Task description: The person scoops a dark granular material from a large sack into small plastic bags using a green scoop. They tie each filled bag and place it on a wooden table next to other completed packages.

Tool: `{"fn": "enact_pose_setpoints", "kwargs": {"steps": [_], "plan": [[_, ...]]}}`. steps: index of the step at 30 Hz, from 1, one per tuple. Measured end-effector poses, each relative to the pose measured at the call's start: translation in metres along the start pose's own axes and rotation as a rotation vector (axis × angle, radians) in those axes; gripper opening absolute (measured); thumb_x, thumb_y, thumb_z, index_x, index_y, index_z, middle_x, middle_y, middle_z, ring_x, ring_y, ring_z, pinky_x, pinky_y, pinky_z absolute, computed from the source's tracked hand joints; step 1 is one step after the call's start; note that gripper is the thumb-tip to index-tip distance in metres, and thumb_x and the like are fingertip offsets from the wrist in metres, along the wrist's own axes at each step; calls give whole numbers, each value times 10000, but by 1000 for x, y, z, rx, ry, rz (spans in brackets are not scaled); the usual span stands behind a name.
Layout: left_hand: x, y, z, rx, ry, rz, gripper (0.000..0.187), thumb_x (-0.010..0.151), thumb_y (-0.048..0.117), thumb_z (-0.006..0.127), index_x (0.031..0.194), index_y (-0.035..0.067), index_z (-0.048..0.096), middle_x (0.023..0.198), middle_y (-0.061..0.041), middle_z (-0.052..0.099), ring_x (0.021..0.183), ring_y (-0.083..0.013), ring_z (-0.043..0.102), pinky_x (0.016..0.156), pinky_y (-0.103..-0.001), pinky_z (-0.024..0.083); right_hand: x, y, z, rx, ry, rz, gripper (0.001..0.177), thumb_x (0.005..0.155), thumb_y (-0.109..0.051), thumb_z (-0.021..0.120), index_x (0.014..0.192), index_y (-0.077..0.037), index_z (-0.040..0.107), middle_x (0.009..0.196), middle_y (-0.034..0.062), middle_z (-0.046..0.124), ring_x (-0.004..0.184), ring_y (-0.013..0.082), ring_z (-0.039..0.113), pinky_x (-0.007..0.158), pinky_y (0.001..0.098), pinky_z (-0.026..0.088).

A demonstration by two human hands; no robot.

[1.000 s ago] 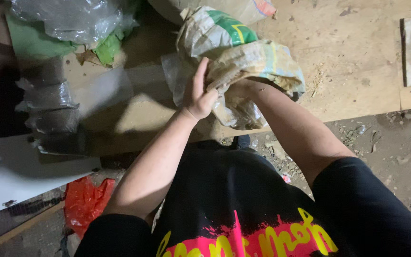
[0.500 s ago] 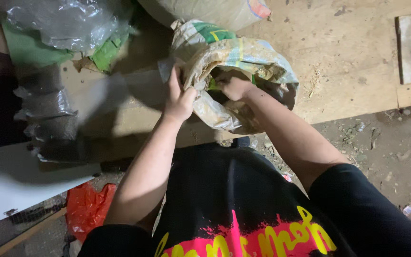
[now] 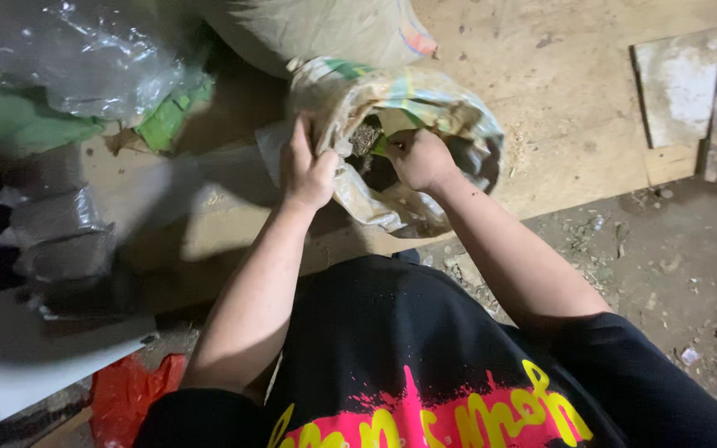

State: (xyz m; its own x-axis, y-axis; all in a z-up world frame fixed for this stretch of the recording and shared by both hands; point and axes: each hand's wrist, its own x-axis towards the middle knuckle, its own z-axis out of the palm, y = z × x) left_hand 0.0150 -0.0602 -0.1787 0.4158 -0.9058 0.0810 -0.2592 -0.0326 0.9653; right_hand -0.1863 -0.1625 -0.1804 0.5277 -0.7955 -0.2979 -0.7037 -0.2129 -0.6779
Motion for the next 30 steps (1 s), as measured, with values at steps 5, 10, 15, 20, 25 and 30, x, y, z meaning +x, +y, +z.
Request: {"fn": "enact_pose_setpoints", "kwargs": {"steps": [5,10,15,20,25,30], "plan": [[3,-48,3,-180,121,-57,591,808,108,530,1388,-7,511,1162,-144,634,942,-213,643,761,-314,582,-28,-1,-23,-5,59,-123,294,925,-250,664,1126,-64,771,1018,225,736,917,389,717,841,429,565],[-2,-70,9,-310,48,-79,565,841,102,502,1398,22,559,1273,-154,599,1118,-264,601,875,-386,573,-72,4,-49,-1,2,-48,290,948,-231,628,1153,-80,768,1004,188,761,844,323,751,795,414,586],[-13,-57,50,-312,-75,-219,724,727,149,537,1440,61,438,1222,-132,608,1045,-268,593,823,-431,543,-101,12,-77,-9,41,-4,298,970,-259,644,1162,-61,757,1016,177,762,804,296,751,756,401,586],[-21,-45,52,33,-97,-461,658,786,266,607,1404,120,436,1115,-94,623,959,-264,635,798,-434,565,-113,21,-93,-1,-37,128,278,986,-246,618,1168,-94,763,920,160,775,759,260,741,722,385,579],[-43,-56,-14,264,268,-342,512,885,271,664,1365,139,542,1189,-100,669,1058,-262,691,993,-454,589,-118,37,-89,88,-2,41,233,975,-163,607,1128,-50,741,945,139,766,792,203,737,722,366,580],[-56,-81,-45,996,-195,-278,734,770,306,814,1397,123,479,1453,-183,502,1362,-372,453,1115,-596,279,-112,42,-84,82,2,5,233,988,-168,602,1120,-41,747,936,137,763,769,204,730,705,349,567]]}}
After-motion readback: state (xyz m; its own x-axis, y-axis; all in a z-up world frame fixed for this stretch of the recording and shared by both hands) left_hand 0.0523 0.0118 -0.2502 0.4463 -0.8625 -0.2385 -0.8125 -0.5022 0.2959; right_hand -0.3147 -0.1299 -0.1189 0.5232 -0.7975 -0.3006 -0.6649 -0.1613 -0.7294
